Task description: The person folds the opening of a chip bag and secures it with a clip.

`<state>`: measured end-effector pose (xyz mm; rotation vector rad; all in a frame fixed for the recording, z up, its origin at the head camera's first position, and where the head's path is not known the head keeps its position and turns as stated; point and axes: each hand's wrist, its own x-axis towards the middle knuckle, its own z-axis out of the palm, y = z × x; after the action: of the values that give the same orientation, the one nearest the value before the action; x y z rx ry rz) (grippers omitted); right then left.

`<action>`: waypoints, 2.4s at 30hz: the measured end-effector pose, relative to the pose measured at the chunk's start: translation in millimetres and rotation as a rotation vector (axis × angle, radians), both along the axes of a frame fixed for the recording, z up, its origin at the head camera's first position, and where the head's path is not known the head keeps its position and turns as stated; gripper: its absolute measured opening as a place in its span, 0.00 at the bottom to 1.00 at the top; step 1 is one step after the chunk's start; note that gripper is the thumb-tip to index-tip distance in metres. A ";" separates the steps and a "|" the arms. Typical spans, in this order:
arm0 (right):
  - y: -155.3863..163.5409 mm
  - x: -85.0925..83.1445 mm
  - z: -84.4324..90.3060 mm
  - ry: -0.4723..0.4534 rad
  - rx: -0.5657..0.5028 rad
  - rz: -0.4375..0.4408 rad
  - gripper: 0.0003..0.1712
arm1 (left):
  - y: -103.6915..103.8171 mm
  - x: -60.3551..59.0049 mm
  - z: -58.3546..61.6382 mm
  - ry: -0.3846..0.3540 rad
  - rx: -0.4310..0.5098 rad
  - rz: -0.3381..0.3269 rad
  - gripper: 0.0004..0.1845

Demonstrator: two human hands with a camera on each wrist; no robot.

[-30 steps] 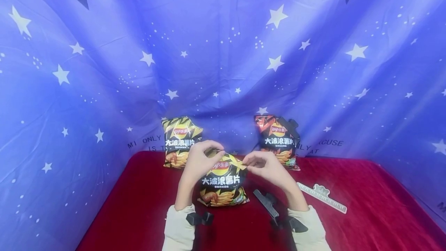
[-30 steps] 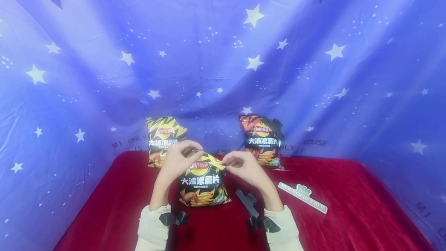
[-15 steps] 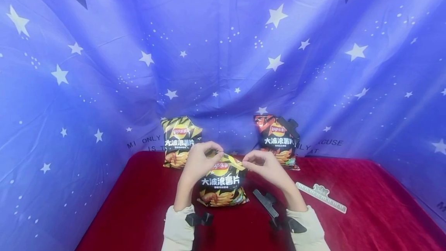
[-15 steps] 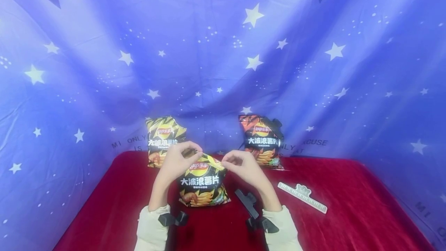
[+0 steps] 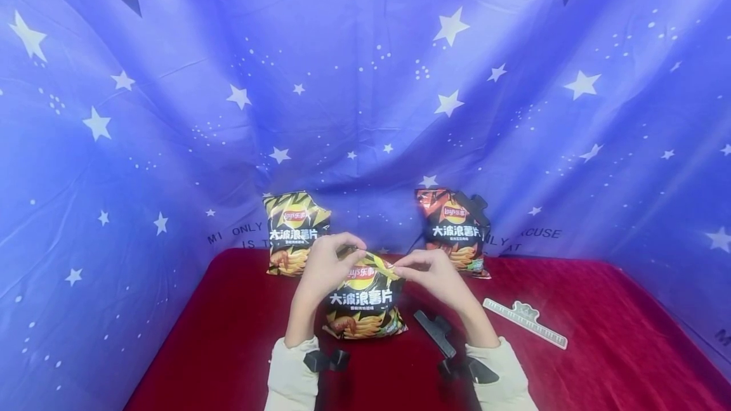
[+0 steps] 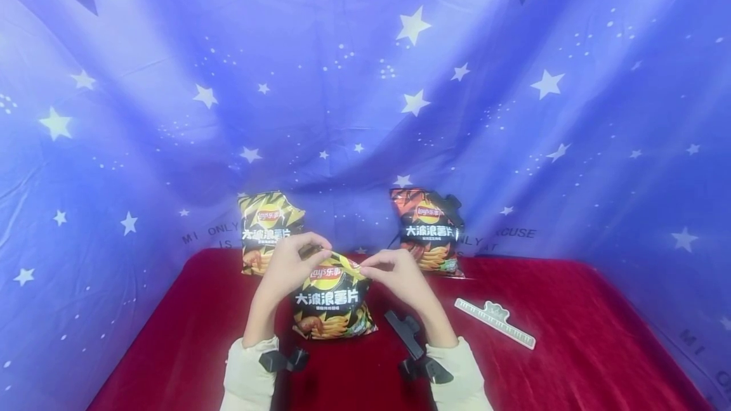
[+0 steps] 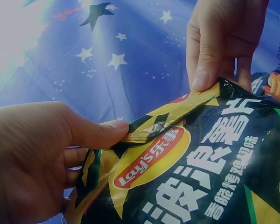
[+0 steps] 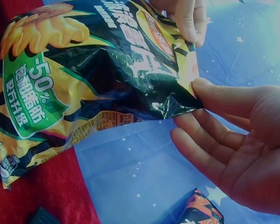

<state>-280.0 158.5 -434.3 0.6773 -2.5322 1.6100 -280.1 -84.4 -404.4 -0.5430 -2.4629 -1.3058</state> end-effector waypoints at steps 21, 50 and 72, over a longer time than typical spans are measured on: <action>-0.6 3.5 4.5 -0.064 0.006 0.031 0.10 | 3.2 4.2 3.7 0.104 -0.095 0.013 0.04; -6.8 9.7 -2.9 -0.118 -0.071 -0.021 0.10 | 7.5 6.1 -3.5 0.061 -0.089 0.000 0.05; -0.2 -1.7 1.6 0.011 -0.010 -0.008 0.05 | 1.7 -6.7 3.0 0.110 -0.085 0.011 0.05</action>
<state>-281.6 158.2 -432.7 0.6728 -2.5146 1.6107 -286.8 -82.7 -401.4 -0.6047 -2.4356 -1.1399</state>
